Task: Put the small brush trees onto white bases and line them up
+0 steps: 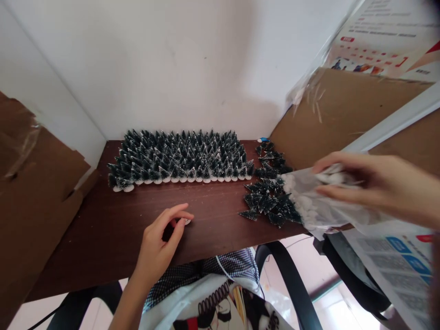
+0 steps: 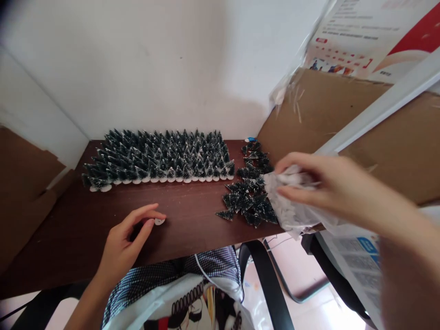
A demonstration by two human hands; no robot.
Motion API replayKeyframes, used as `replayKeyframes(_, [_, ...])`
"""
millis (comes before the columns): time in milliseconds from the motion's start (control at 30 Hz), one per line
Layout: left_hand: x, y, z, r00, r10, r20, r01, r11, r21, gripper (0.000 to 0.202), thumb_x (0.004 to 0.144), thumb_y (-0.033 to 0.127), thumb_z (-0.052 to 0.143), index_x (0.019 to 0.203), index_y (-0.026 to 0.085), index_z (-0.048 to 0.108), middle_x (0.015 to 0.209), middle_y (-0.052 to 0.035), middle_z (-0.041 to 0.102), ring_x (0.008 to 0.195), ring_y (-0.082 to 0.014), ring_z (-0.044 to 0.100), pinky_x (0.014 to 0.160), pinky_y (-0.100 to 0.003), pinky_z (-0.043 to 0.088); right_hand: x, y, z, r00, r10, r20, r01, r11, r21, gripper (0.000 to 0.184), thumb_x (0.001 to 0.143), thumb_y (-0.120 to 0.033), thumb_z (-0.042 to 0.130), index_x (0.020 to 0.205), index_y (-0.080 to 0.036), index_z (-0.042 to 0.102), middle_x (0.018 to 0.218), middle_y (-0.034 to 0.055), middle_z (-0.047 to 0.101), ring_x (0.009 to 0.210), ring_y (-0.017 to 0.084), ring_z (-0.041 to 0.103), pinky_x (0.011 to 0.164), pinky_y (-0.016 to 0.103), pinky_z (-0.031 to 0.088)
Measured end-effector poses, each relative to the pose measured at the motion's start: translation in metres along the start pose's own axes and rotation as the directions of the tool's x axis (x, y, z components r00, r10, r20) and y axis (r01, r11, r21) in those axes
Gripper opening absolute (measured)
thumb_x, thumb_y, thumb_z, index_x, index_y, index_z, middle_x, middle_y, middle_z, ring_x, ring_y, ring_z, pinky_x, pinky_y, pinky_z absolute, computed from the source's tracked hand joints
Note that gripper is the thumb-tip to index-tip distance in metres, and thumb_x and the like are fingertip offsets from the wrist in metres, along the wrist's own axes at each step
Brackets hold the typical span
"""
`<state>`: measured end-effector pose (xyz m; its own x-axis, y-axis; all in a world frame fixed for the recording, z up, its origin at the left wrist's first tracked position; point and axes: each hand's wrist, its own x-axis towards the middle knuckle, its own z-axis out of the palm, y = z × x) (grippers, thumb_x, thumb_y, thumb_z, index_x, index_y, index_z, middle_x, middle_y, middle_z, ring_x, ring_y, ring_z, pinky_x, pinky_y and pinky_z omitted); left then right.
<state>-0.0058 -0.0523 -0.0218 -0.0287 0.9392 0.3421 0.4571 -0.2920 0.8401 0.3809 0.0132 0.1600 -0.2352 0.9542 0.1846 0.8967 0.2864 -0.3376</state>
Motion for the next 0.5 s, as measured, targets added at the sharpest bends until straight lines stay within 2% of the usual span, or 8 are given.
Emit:
replayKeyframes(33, [0.0,0.0,0.0,0.999,-0.029,-0.018,0.029,0.999,-0.014,0.026,0.098,0.03,0.055,0.123,0.024,0.063,0.098,-0.0014,0.077,0.088,-0.0163,0.07,0.083,-0.03,0.052,0.008,-0.022,0.018,0.984,-0.06,0.166,0.046,0.995,0.088,0.026,0.08,-0.049,0.072,0.095,-0.028,0.07,0.063,-0.0022,0.061,0.053,0.012,0.052,0.051,0.028,0.035])
replayKeyframes(67, [0.0,0.0,-0.001,0.998,-0.059,-0.037,0.058,0.998,-0.028,0.027,0.098,0.031,0.055,0.123,0.024,0.063,0.097,-0.0015,0.077,0.088,-0.0165,0.07,0.083,-0.03,0.052,0.016,-0.042,0.037,0.954,-0.109,0.278,0.069,0.986,0.15,0.018,0.086,-0.041,0.067,0.096,-0.027,0.067,0.067,-0.0026,0.063,0.056,0.012,0.052,0.052,0.027,0.037])
replayKeyframes(133, [0.0,-0.001,-0.002,0.991,-0.113,-0.075,0.109,0.992,-0.057,0.027,0.098,0.033,0.056,0.122,0.023,0.063,0.097,-0.0019,0.077,0.089,-0.0169,0.07,0.082,-0.03,0.052,0.035,-0.076,0.078,0.89,-0.237,0.39,0.15,0.959,0.241,0.012,0.084,-0.029,0.069,0.094,-0.024,0.064,0.07,-0.0044,0.063,0.059,0.011,0.052,0.056,0.025,0.037])
replayKeyframes(200, [0.001,-0.002,-0.002,0.981,-0.148,-0.128,0.138,0.987,-0.086,0.027,0.097,0.033,0.057,0.12,0.022,0.064,0.098,-0.0026,0.077,0.091,-0.0171,0.07,0.082,-0.029,0.053,0.054,-0.101,0.117,0.826,-0.362,0.432,0.227,0.915,0.333,0.014,0.081,-0.022,0.07,0.094,-0.023,0.064,0.071,-0.0051,0.062,0.061,0.01,0.053,0.058,0.023,0.037])
replayKeyframes(233, [0.001,-0.003,-0.003,0.974,-0.16,-0.16,0.146,0.984,-0.1,0.026,0.096,0.033,0.058,0.119,0.022,0.065,0.099,-0.0031,0.077,0.092,-0.0173,0.07,0.083,-0.029,0.054,0.062,-0.111,0.135,0.809,-0.4,0.432,0.254,0.899,0.356,0.015,0.081,-0.021,0.07,0.095,-0.022,0.064,0.072,-0.0049,0.062,0.062,0.01,0.053,0.059,0.023,0.036])
replayKeyframes(333, [0.003,-0.004,-0.002,0.944,-0.202,-0.261,0.17,0.975,-0.141,0.026,0.094,0.033,0.06,0.114,0.02,0.066,0.103,-0.0055,0.076,0.098,-0.0189,0.07,0.086,-0.03,0.055,0.083,-0.137,0.177,0.795,-0.469,0.384,0.346,0.872,0.347,0.02,0.081,-0.016,0.07,0.1,-0.02,0.065,0.074,-0.003,0.062,0.066,0.011,0.053,0.062,0.022,0.034])
replayKeyframes(400, [0.004,-0.006,-0.001,0.916,-0.241,-0.321,0.193,0.965,-0.175,0.027,0.092,0.034,0.061,0.113,0.019,0.066,0.106,-0.0071,0.075,0.101,-0.02,0.07,0.089,-0.031,0.055,0.091,-0.152,0.195,0.756,-0.518,0.4,0.408,0.851,0.331,0.022,0.081,-0.016,0.07,0.102,-0.02,0.065,0.08,-0.0005,0.064,0.071,0.013,0.055,0.063,0.022,0.033])
replayKeyframes(500, [0.004,-0.008,-0.001,0.878,-0.296,-0.375,0.219,0.947,-0.233,0.03,0.09,0.035,0.063,0.114,0.018,0.066,0.111,-0.0088,0.074,0.103,-0.0208,0.069,0.091,-0.032,0.055,0.098,-0.166,0.209,0.684,-0.573,0.452,0.486,0.819,0.304,0.024,0.083,-0.019,0.072,0.106,-0.02,0.066,0.084,0.0019,0.066,0.074,0.015,0.056,0.064,0.023,0.034])
